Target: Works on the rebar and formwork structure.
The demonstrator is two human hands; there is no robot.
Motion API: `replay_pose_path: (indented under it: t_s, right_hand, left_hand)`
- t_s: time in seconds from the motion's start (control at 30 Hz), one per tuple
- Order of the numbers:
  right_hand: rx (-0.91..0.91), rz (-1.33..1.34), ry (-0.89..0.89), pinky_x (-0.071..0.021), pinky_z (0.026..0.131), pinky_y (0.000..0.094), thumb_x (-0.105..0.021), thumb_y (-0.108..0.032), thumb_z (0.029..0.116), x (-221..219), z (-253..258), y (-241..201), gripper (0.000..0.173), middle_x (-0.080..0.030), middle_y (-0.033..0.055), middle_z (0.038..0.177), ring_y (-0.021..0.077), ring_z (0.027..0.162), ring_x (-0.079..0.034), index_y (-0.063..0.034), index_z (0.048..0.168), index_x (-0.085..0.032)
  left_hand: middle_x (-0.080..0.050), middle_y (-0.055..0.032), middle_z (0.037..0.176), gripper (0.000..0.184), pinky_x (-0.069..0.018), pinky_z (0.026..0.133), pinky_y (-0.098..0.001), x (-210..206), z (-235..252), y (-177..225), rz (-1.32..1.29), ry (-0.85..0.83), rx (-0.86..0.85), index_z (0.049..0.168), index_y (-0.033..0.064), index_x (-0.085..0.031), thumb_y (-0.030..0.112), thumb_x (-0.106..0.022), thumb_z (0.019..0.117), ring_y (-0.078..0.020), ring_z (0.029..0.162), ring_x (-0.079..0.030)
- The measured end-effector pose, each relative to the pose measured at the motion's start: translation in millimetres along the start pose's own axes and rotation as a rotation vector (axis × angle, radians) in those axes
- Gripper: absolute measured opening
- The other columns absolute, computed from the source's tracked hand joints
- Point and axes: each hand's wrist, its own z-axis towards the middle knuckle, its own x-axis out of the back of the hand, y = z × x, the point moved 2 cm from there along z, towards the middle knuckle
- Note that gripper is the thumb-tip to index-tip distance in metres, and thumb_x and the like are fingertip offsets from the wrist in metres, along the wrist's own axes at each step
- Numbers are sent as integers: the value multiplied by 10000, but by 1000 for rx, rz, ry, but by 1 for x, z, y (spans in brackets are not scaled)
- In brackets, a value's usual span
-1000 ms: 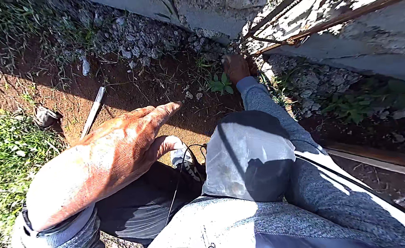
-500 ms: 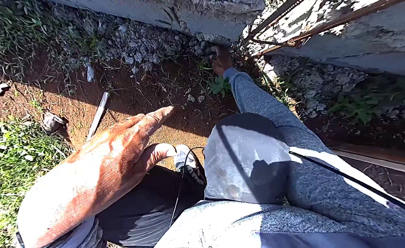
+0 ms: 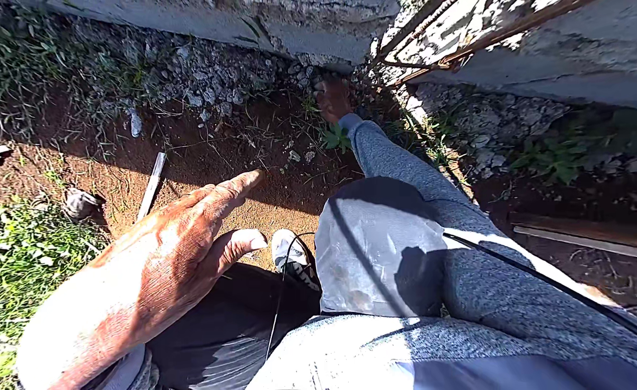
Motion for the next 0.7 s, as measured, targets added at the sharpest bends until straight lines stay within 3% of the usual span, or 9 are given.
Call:
replay_pose_path:
  t_s: [0.07, 0.17, 0.2, 0.27, 0.33, 0.43, 0.6, 0.7]
  right_hand:
    - [38, 4, -5, -459, 1116, 542, -477, -327, 1083, -4, -4, -10, 452, -648, 202, 1345, 359, 1283, -607, -50, 1426, -575]
    - [55, 8, -11, -446, 1136, 537, -452, -389, 1086, -10, -11, -20, 546, -609, 199, 1412, 353, 1326, -580, -53, 1515, -482]
    - [67, -4, -26, -429, 1156, 534, -419, -420, 1092, -10, -13, -23, 590, -565, 185, 1475, 339, 1363, -554, -71, 1567, -409]
    - [77, -61, -61, -379, 1179, 582, -352, -498, 1084, -15, -10, -23, 681, -459, 168, 1582, 335, 1439, -477, -99, 1632, -279]
    - [57, -97, -91, -359, 1155, 659, -327, -576, 1060, -18, -7, -19, 750, -408, 151, 1623, 354, 1459, -447, -126, 1651, -224]
    - [67, -109, -70, -375, 1129, 683, -357, -603, 1045, -12, -9, -23, 771, -415, 142, 1620, 365, 1450, -456, -149, 1654, -222]
    - [83, -199, 9, -293, 1104, 744, -401, -627, 1030, 6, -52, -42, 734, -241, 52, 1713, 403, 1527, -282, -330, 1663, -180]
    - [191, -228, 55, -233, 1192, 675, -379, -623, 1040, 21, -90, -48, 689, -268, 32, 1705, 357, 1548, -257, -306, 1643, -276]
  left_hand:
    - [-698, 40, 1217, 670, -574, 796, -377, -2, 2, -2, -9, 15, -4, 1566, 301, -419, 654, -443, 996, -85, 959, -681]
    - [-684, 32, 1292, 670, -577, 901, -386, -1, 6, -1, -18, 1, -23, 1564, 281, -428, 644, -451, 1002, -97, 1087, -680]
    - [-685, 37, 1279, 662, -575, 882, -385, -1, 7, -1, -15, 0, -21, 1555, 287, -438, 647, -452, 1000, -94, 1072, -679]
    - [-685, 37, 1275, 661, -578, 849, -394, -1, 9, 0, -4, -9, -12, 1545, 288, -453, 658, -442, 997, -96, 1041, -682]
    - [-680, 34, 1289, 664, -571, 869, -388, -1, 12, 2, 3, -14, -4, 1546, 288, -455, 661, -437, 996, -94, 1055, -678]
    - [-698, 12, 1246, 663, -576, 843, -402, 0, 12, 3, 11, 2, 6, 1521, 269, -492, 666, -441, 993, -115, 1016, -691]
    - [-689, 13, 1272, 675, -575, 875, -407, 1, 11, 3, 22, 11, -28, 1531, 247, -474, 661, -422, 1001, -125, 1057, -688]
    - [-696, 9, 1189, 681, -576, 806, -402, -1, 17, 4, 9, 5, -41, 1513, 255, -492, 683, -416, 989, -118, 975, -687]
